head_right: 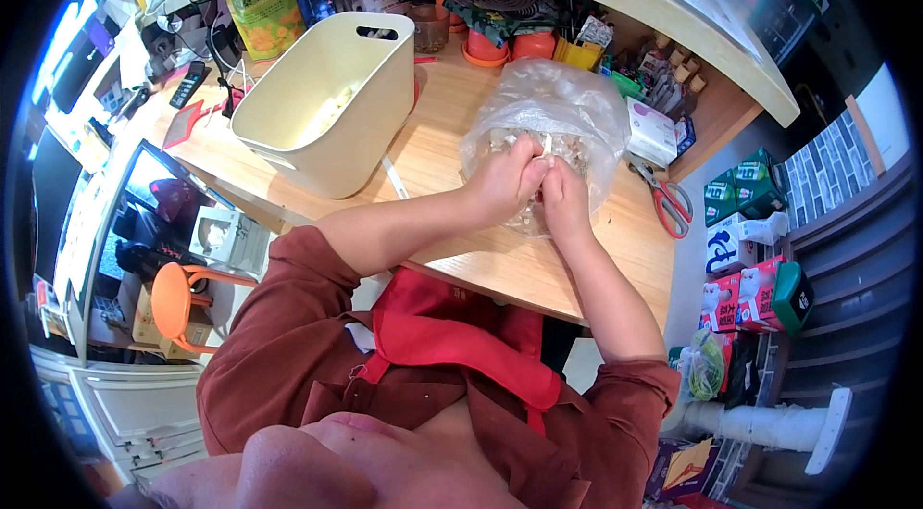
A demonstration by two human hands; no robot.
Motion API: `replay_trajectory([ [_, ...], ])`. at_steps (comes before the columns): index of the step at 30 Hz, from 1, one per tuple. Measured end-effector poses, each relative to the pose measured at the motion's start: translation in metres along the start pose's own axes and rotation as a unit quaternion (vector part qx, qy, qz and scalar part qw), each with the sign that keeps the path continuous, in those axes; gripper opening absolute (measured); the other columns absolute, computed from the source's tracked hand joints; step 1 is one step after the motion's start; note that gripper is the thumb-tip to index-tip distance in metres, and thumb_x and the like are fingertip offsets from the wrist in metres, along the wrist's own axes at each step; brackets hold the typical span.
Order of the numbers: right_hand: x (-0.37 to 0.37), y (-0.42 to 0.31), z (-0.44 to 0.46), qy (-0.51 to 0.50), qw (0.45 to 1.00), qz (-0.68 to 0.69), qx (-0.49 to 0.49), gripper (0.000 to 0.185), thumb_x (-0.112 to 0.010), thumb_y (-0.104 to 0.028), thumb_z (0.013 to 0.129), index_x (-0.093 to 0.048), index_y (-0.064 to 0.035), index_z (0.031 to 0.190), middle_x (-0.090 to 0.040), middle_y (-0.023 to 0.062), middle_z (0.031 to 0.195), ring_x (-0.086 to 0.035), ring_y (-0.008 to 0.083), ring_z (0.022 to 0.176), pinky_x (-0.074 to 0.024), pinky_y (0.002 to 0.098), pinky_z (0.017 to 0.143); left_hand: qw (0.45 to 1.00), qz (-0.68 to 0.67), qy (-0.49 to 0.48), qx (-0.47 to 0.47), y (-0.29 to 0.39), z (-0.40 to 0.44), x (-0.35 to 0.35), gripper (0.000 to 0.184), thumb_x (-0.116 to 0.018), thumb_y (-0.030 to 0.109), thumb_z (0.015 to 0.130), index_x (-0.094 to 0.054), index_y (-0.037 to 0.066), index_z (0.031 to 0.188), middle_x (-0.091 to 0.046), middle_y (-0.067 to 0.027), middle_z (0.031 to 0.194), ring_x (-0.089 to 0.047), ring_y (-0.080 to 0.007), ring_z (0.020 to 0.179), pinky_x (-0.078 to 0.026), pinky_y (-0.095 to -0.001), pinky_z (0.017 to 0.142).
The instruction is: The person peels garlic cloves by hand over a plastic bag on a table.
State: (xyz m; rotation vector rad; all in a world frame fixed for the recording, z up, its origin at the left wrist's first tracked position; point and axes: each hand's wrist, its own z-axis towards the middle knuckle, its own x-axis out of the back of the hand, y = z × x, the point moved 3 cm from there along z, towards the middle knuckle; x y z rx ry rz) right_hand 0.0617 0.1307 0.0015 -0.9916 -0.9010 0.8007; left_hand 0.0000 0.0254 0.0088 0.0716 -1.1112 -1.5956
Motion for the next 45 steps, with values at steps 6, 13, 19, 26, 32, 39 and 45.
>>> replay_trajectory([
  [6,0.003,0.014,0.004,0.026,0.996,-0.082,0.023,0.033,-0.037,-0.025,0.093,-0.054,-0.0006,0.078,-0.052,0.0070,0.060,-0.050,0.0140,0.054,-0.0400,0.0286,0.051,1.000,-0.006,-0.015,0.024,-0.002,0.001,0.000,0.024,-0.045,0.024,0.090,-0.042,0.001,0.098,-0.059,-0.0210,0.070,-0.059,-0.0380,0.065,-0.046,-0.0430,0.056],
  [13,-0.001,0.001,0.002,-0.006,0.999,-0.012,-0.034,0.017,-0.042,-0.017,0.092,-0.051,-0.0020,0.093,-0.054,0.0048,0.061,-0.051,0.0116,0.053,-0.0395,0.0256,0.047,0.998,0.001,-0.021,0.053,-0.010,0.007,0.004,0.028,-0.046,0.024,0.089,-0.041,0.000,0.103,-0.059,-0.0213,0.071,-0.059,-0.0366,0.068,-0.046,-0.0422,0.059],
  [19,-0.004,0.002,0.006,-0.030,0.989,0.091,-0.111,0.012,-0.042,-0.011,0.092,-0.044,-0.0007,0.097,-0.057,0.0068,0.071,-0.056,0.0126,0.057,-0.0460,0.0233,0.050,0.991,-0.002,-0.072,0.117,0.001,0.011,0.012,0.030,-0.049,0.025,0.089,-0.041,0.000,0.103,-0.059,-0.0200,0.070,-0.059,-0.0355,0.066,-0.046,-0.0421,0.059],
  [26,-0.005,0.003,0.007,-0.025,0.961,0.239,-0.139,0.012,-0.042,-0.009,0.092,-0.043,0.0007,0.099,-0.059,0.0125,0.085,-0.061,0.0165,0.067,-0.0526,0.0249,0.058,0.998,0.008,0.002,0.055,-0.020,0.011,0.003,0.032,-0.052,0.024,0.087,-0.042,-0.001,0.105,-0.059,-0.0237,0.079,-0.058,-0.0378,0.074,-0.045,-0.0427,0.063],
  [32,-0.002,-0.002,0.006,-0.026,0.950,0.262,-0.166,0.015,-0.047,-0.011,0.091,-0.043,0.0005,0.099,-0.059,0.0123,0.087,-0.062,0.0164,0.070,-0.0536,0.0237,0.060,0.998,0.000,0.031,0.047,-0.026,0.013,0.002,0.031,-0.052,0.023,0.087,-0.044,-0.002,0.104,-0.059,-0.0236,0.082,-0.058,-0.0392,0.076,-0.045,-0.0433,0.065],
  [39,0.005,0.008,0.008,-0.066,0.913,0.364,-0.172,0.011,-0.049,-0.011,0.090,-0.047,-0.0009,0.095,-0.059,0.0113,0.088,-0.063,0.0192,0.075,-0.0549,0.0236,0.064,0.998,-0.027,0.045,0.043,-0.026,0.014,0.003,0.029,-0.051,0.023,0.088,-0.045,-0.001,0.103,-0.059,-0.0238,0.082,-0.058,-0.0393,0.075,-0.046,-0.0431,0.064],
  [45,0.010,0.007,0.009,-0.115,0.872,0.433,-0.197,0.007,-0.052,-0.007,0.087,-0.050,-0.0007,0.090,-0.059,0.0114,0.085,-0.064,0.0227,0.082,-0.0555,0.0227,0.066,0.997,-0.042,0.046,0.046,-0.029,0.014,0.003,0.027,-0.049,0.023,0.089,-0.046,0.000,0.103,-0.059,-0.0222,0.082,-0.059,-0.0382,0.074,-0.046,-0.0417,0.064],
])
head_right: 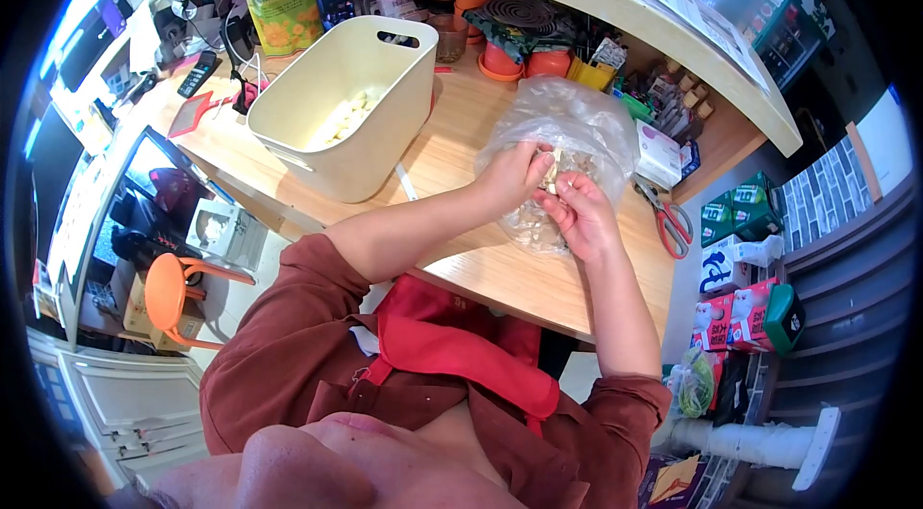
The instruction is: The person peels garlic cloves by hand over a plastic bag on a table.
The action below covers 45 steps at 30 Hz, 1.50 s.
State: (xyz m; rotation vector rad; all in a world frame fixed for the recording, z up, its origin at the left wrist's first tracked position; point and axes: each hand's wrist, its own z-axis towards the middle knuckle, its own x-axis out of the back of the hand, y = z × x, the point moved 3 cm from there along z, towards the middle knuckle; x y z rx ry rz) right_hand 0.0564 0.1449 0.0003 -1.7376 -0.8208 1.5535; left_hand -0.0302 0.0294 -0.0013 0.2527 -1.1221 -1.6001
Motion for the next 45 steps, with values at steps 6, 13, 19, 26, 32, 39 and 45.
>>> replay_trajectory([
  [6,0.001,0.000,-0.001,-0.009,0.999,0.009,-0.041,0.006,-0.053,-0.005,0.086,-0.052,-0.0012,0.090,-0.059,0.0116,0.084,-0.062,0.0208,0.074,-0.0537,0.0222,0.060,1.000,-0.028,-0.012,0.001,0.002,0.001,0.004,0.026,-0.045,0.022,0.091,-0.046,0.000,0.104,-0.059,-0.0208,0.085,-0.059,-0.0352,0.079,-0.046,-0.0395,0.069],
  [13,-0.005,-0.003,-0.004,0.063,0.997,-0.045,-0.023,0.009,-0.050,-0.006,0.086,-0.052,-0.0033,0.095,-0.056,0.0064,0.078,-0.053,0.0123,0.060,-0.0434,0.0194,0.050,0.995,-0.098,0.010,-0.026,-0.004,0.003,0.004,0.026,-0.039,0.019,0.092,-0.053,-0.001,0.101,-0.060,-0.0185,0.084,-0.059,-0.0300,0.080,-0.044,-0.0349,0.074],
  [19,-0.011,-0.002,0.001,0.092,0.981,-0.172,-0.013,0.017,-0.048,-0.025,0.091,-0.049,-0.0089,0.094,-0.047,-0.0002,0.067,-0.038,0.0071,0.051,-0.0282,0.0188,0.042,0.995,-0.089,-0.041,0.001,0.003,0.003,0.004,0.029,-0.038,0.022,0.093,-0.055,-0.001,0.097,-0.060,-0.0197,0.081,-0.058,-0.0316,0.078,-0.044,-0.0365,0.070],
  [26,-0.027,0.000,0.006,0.111,0.964,-0.240,-0.019,0.026,-0.048,-0.037,0.091,-0.046,-0.0109,0.094,-0.044,-0.0016,0.064,-0.036,0.0060,0.051,-0.0269,0.0190,0.042,0.998,-0.056,-0.027,-0.012,0.008,0.001,0.011,0.030,-0.038,0.026,0.093,-0.053,0.000,0.093,-0.059,-0.0213,0.077,-0.057,-0.0381,0.075,-0.044,-0.0420,0.065],
  [32,-0.027,0.000,0.012,0.074,0.984,-0.164,-0.001,0.023,-0.048,-0.034,0.091,-0.046,-0.0110,0.094,-0.044,-0.0005,0.063,-0.037,0.0063,0.051,-0.0280,0.0191,0.043,0.998,-0.058,0.023,-0.026,0.012,0.001,0.014,0.031,-0.036,0.027,0.094,-0.051,0.000,0.091,-0.059,-0.0216,0.075,-0.057,-0.0390,0.072,-0.044,-0.0437,0.062],
  [39,-0.020,0.006,0.022,0.073,0.984,-0.162,0.020,0.021,-0.050,-0.033,0.091,-0.045,-0.0119,0.090,-0.044,-0.0009,0.061,-0.038,0.0066,0.049,-0.0280,0.0191,0.042,1.000,-0.023,0.016,-0.002,0.013,0.001,0.017,0.028,-0.038,0.025,0.093,-0.049,-0.001,0.093,-0.059,-0.0220,0.073,-0.057,-0.0392,0.070,-0.044,-0.0447,0.062],
  [45,-0.024,0.006,0.015,0.071,0.981,-0.178,0.037,0.023,-0.049,-0.034,0.091,-0.045,-0.0114,0.088,-0.042,-0.0020,0.059,-0.037,0.0063,0.048,-0.0281,0.0194,0.042,1.000,0.002,0.002,-0.027,0.010,-0.003,0.013,0.024,-0.039,0.024,0.093,-0.045,0.001,0.096,-0.057,-0.0213,0.079,-0.055,-0.0384,0.074,-0.043,-0.0413,0.062],
])
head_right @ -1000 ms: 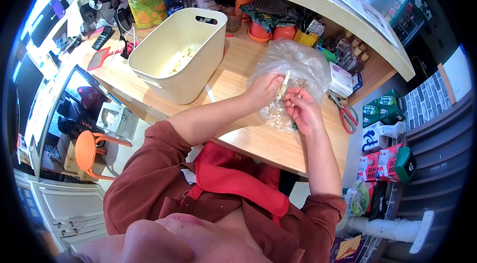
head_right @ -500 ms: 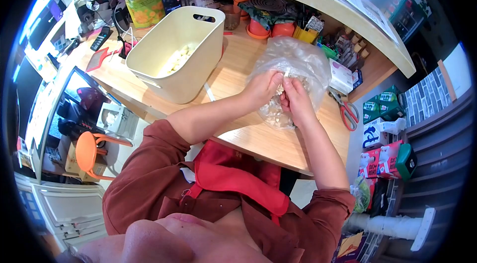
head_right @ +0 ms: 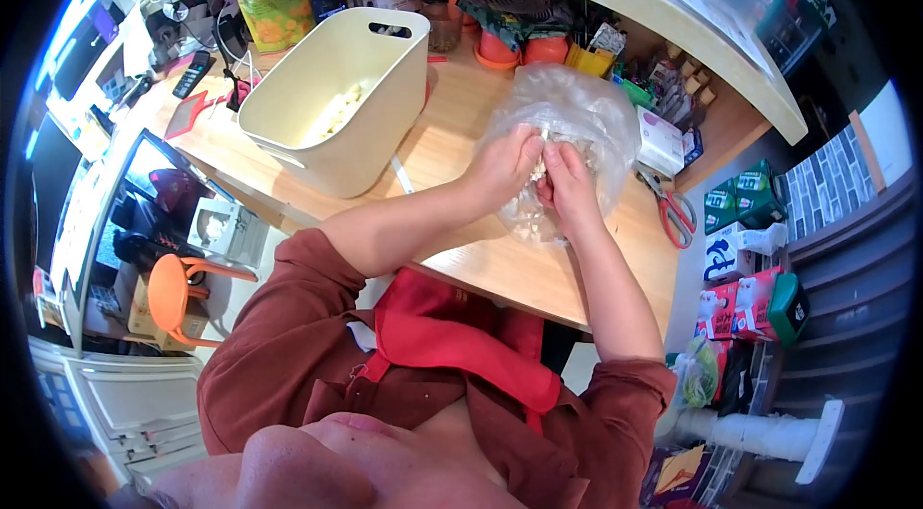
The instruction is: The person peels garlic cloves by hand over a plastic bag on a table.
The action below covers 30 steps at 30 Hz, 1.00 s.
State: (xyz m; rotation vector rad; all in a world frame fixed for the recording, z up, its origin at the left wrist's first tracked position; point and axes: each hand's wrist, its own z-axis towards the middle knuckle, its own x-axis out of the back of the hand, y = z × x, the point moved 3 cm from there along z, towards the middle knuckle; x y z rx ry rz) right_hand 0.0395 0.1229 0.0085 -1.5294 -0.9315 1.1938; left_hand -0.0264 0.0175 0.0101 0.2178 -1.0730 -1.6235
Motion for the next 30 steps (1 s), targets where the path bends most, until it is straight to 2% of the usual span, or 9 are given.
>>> replay_trajectory([
  [5,-0.006,0.002,-0.004,0.037,0.999,-0.012,0.027,0.025,-0.048,-0.034,0.091,-0.045,-0.0103,0.087,-0.042,-0.0022,0.059,-0.037,0.0065,0.047,-0.0297,0.0201,0.042,1.000,-0.002,0.003,0.014,0.008,-0.002,0.003,0.023,-0.040,0.024,0.093,-0.044,0.002,0.095,-0.056,-0.0212,0.078,-0.055,-0.0384,0.073,-0.043,-0.0414,0.062],
  [11,-0.001,0.004,-0.005,0.107,0.968,-0.196,0.115,0.023,-0.044,-0.027,0.093,-0.045,-0.0074,0.080,-0.044,0.0005,0.059,-0.043,0.0080,0.048,-0.0355,0.0233,0.043,0.998,0.045,-0.009,0.041,0.014,-0.003,-0.002,0.021,-0.042,0.024,0.092,-0.044,0.003,0.095,-0.058,-0.0213,0.075,-0.057,-0.0392,0.070,-0.044,-0.0442,0.060],
  [14,-0.001,0.003,-0.005,0.111,0.964,-0.208,0.126,0.023,-0.043,-0.025,0.093,-0.044,-0.0067,0.079,-0.044,0.0010,0.059,-0.043,0.0085,0.048,-0.0360,0.0242,0.043,0.998,0.044,-0.009,0.051,0.013,-0.004,-0.005,0.022,-0.042,0.024,0.092,-0.044,0.003,0.095,-0.059,-0.0207,0.073,-0.057,-0.0394,0.069,-0.044,-0.0452,0.060],
  [18,0.003,0.007,-0.002,0.105,0.970,-0.184,0.115,0.022,-0.044,-0.024,0.093,-0.046,-0.0056,0.081,-0.045,0.0010,0.059,-0.043,0.0083,0.048,-0.0367,0.0241,0.043,0.999,0.052,0.008,0.016,0.007,-0.002,-0.005,0.024,-0.040,0.028,0.092,-0.043,0.004,0.097,-0.059,-0.0202,0.067,-0.057,-0.0395,0.063,-0.044,-0.0478,0.056],
  [23,0.000,0.007,-0.003,0.101,0.965,-0.191,0.150,0.021,-0.044,-0.023,0.093,-0.048,-0.0040,0.085,-0.045,0.0010,0.060,-0.043,0.0080,0.048,-0.0372,0.0238,0.043,0.998,0.047,0.025,0.019,0.005,0.000,-0.005,0.026,-0.040,0.028,0.092,-0.043,0.004,0.099,-0.059,-0.0203,0.069,-0.058,-0.0398,0.063,-0.044,-0.0483,0.056],
  [24,0.001,0.009,-0.002,0.109,0.968,-0.180,0.133,0.021,-0.044,-0.023,0.093,-0.049,-0.0045,0.085,-0.045,0.0007,0.060,-0.043,0.0078,0.048,-0.0366,0.0234,0.043,0.998,0.048,0.023,0.020,0.004,-0.001,-0.006,0.027,-0.040,0.029,0.092,-0.044,0.004,0.100,-0.060,-0.0205,0.069,-0.058,-0.0399,0.064,-0.044,-0.0484,0.057],
  [27,0.002,0.011,0.002,0.117,0.980,-0.132,0.093,0.018,-0.045,-0.024,0.092,-0.049,-0.0078,0.086,-0.045,-0.0014,0.065,-0.041,0.0064,0.050,-0.0345,0.0214,0.044,0.994,0.066,-0.011,0.081,-0.003,0.001,-0.015,0.026,-0.041,0.027,0.092,-0.047,0.002,0.098,-0.059,-0.0234,0.082,-0.056,-0.0416,0.077,-0.043,-0.0462,0.066],
  [29,-0.001,0.010,0.003,0.119,0.987,-0.078,0.071,0.015,-0.046,-0.026,0.092,-0.050,-0.0124,0.086,-0.045,-0.0044,0.071,-0.038,0.0046,0.053,-0.0323,0.0187,0.047,0.993,0.057,-0.017,0.106,-0.007,0.006,-0.016,0.028,-0.040,0.028,0.092,-0.048,0.001,0.098,-0.058,-0.0242,0.084,-0.055,-0.0421,0.079,-0.043,-0.0464,0.067],
  [30,-0.001,0.008,0.003,0.114,0.990,-0.050,0.066,0.016,-0.046,-0.025,0.092,-0.050,-0.0110,0.086,-0.044,-0.0030,0.066,-0.039,0.0054,0.052,-0.0320,0.0194,0.045,0.991,0.050,-0.026,0.119,-0.010,0.009,-0.017,0.029,-0.040,0.028,0.092,-0.048,0.001,0.098,-0.058,-0.0246,0.085,-0.055,-0.0423,0.080,-0.043,-0.0465,0.068],
])
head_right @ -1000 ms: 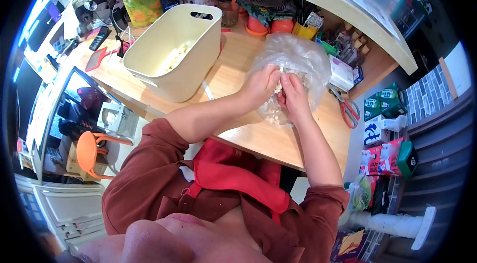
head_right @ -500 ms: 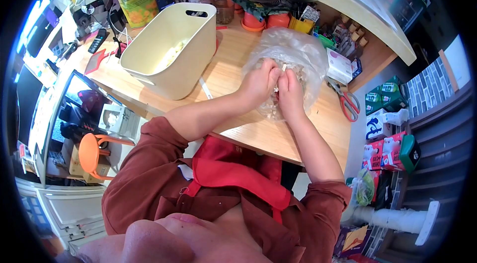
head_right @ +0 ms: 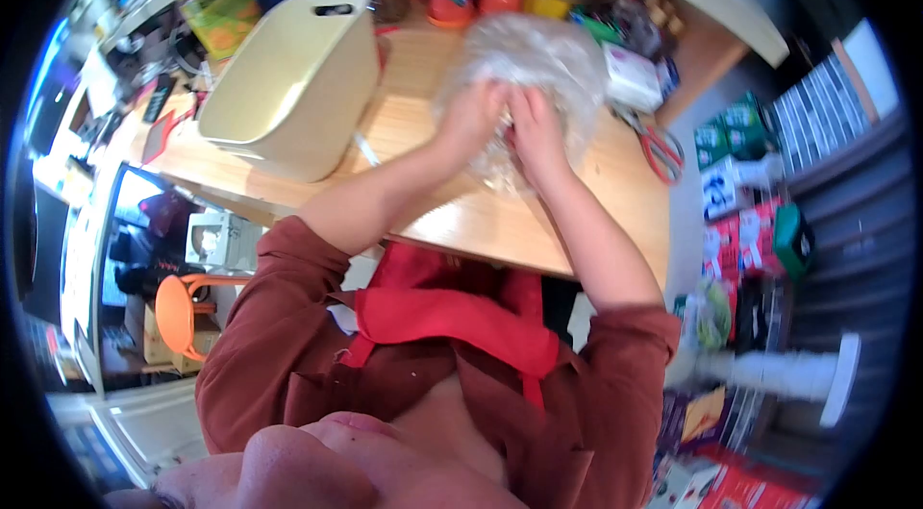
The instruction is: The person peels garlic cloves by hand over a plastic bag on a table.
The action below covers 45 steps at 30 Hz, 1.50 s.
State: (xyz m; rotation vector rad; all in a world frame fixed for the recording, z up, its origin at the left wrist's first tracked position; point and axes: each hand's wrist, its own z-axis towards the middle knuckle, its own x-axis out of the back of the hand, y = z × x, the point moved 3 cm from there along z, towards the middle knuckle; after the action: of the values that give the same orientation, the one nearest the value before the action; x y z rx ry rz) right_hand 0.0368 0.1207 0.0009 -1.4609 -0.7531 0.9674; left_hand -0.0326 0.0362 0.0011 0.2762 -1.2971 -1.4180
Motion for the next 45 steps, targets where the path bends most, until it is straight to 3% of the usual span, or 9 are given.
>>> replay_trajectory([
  [9,0.005,-0.006,-0.001,-0.076,0.993,0.087,-0.004,0.018,-0.048,-0.024,0.091,-0.049,-0.0064,0.097,-0.052,0.0017,0.069,-0.041,0.0046,0.055,-0.0323,0.0173,0.048,0.991,-0.114,0.034,-0.062,-0.007,0.004,0.009,0.032,-0.041,0.029,0.092,-0.054,0.000,0.094,-0.058,-0.0217,0.081,-0.056,-0.0366,0.078,-0.043,-0.0408,0.067],
  [17,0.035,-0.023,-0.001,-0.135,0.968,-0.213,-0.005,0.018,-0.050,-0.014,0.087,-0.053,-0.0059,0.103,-0.058,0.0020,0.077,-0.041,0.0034,0.056,-0.0330,0.0170,0.050,0.998,-0.030,-0.021,-0.048,0.001,0.002,0.017,0.032,-0.044,0.028,0.091,-0.058,0.000,0.092,-0.060,-0.0189,0.077,-0.057,-0.0348,0.073,-0.043,-0.0393,0.066],
  [20,0.031,-0.015,-0.009,-0.315,0.891,-0.328,-0.011,0.015,-0.054,-0.017,0.085,-0.056,-0.0073,0.096,-0.060,0.0039,0.078,-0.050,0.0101,0.061,-0.0393,0.0233,0.054,0.995,0.026,-0.017,-0.100,0.004,0.001,0.018,0.030,-0.045,0.027,0.090,-0.059,0.001,0.093,-0.060,-0.0187,0.077,-0.057,-0.0351,0.073,-0.044,-0.0396,0.067],
  [22,0.019,-0.013,-0.019,-0.355,0.834,-0.409,0.108,0.014,-0.056,-0.018,0.083,-0.056,-0.0075,0.092,-0.061,0.0068,0.078,-0.055,0.0175,0.067,-0.0423,0.0289,0.059,0.990,0.043,0.004,-0.138,0.001,0.001,0.016,0.029,-0.045,0.027,0.090,-0.060,0.002,0.094,-0.061,-0.0189,0.078,-0.058,-0.0357,0.073,-0.045,-0.0402,0.066],
  [24,0.007,-0.009,-0.030,-0.333,0.791,-0.492,0.144,0.017,-0.057,-0.021,0.081,-0.056,-0.0066,0.089,-0.060,0.0150,0.078,-0.058,0.0323,0.073,-0.0450,0.0387,0.065,0.991,0.051,-0.009,-0.126,0.002,0.002,0.017,0.028,-0.046,0.027,0.089,-0.059,0.003,0.092,-0.060,-0.0192,0.077,-0.058,-0.0361,0.073,-0.045,-0.0413,0.066],
  [27,0.001,0.000,-0.036,-0.308,0.749,-0.565,0.157,0.018,-0.057,-0.021,0.080,-0.055,-0.0059,0.089,-0.060,0.0181,0.076,-0.058,0.0360,0.073,-0.0453,0.0416,0.064,0.987,0.091,-0.023,-0.132,0.006,-0.001,0.017,0.024,-0.048,0.027,0.088,-0.057,0.004,0.088,-0.060,-0.0187,0.076,-0.059,-0.0365,0.071,-0.046,-0.0433,0.064],
  [34,-0.004,-0.005,-0.042,-0.291,0.745,-0.589,0.113,0.022,-0.057,-0.020,0.080,-0.054,-0.0043,0.094,-0.059,0.0207,0.075,-0.057,0.0380,0.069,-0.0451,0.0427,0.062,0.958,0.188,-0.079,-0.199,0.004,-0.008,0.015,0.021,-0.051,0.025,0.085,-0.054,0.005,0.082,-0.060,-0.0181,0.070,-0.059,-0.0351,0.067,-0.046,-0.0447,0.057],
  [40,0.001,-0.024,-0.037,-0.377,0.813,-0.413,0.161,0.019,-0.057,-0.019,0.080,-0.054,-0.0054,0.093,-0.059,0.0175,0.074,-0.058,0.0336,0.068,-0.0455,0.0386,0.061,0.929,0.277,-0.114,-0.215,0.011,-0.016,0.023,0.020,-0.053,0.025,0.083,-0.055,0.005,0.084,-0.061,-0.0168,0.072,-0.060,-0.0330,0.065,-0.047,-0.0441,0.056],
  [45,-0.013,-0.011,-0.053,-0.411,0.753,-0.491,0.153,0.020,-0.056,-0.023,0.082,-0.053,-0.0054,0.090,-0.059,0.0171,0.072,-0.059,0.0338,0.067,-0.0460,0.0405,0.060,0.918,0.300,-0.108,-0.235,0.013,-0.020,0.025,0.021,-0.056,0.027,0.080,-0.057,0.006,0.084,-0.057,-0.0146,0.075,-0.059,-0.0321,0.064,-0.047,-0.0418,0.056],
])
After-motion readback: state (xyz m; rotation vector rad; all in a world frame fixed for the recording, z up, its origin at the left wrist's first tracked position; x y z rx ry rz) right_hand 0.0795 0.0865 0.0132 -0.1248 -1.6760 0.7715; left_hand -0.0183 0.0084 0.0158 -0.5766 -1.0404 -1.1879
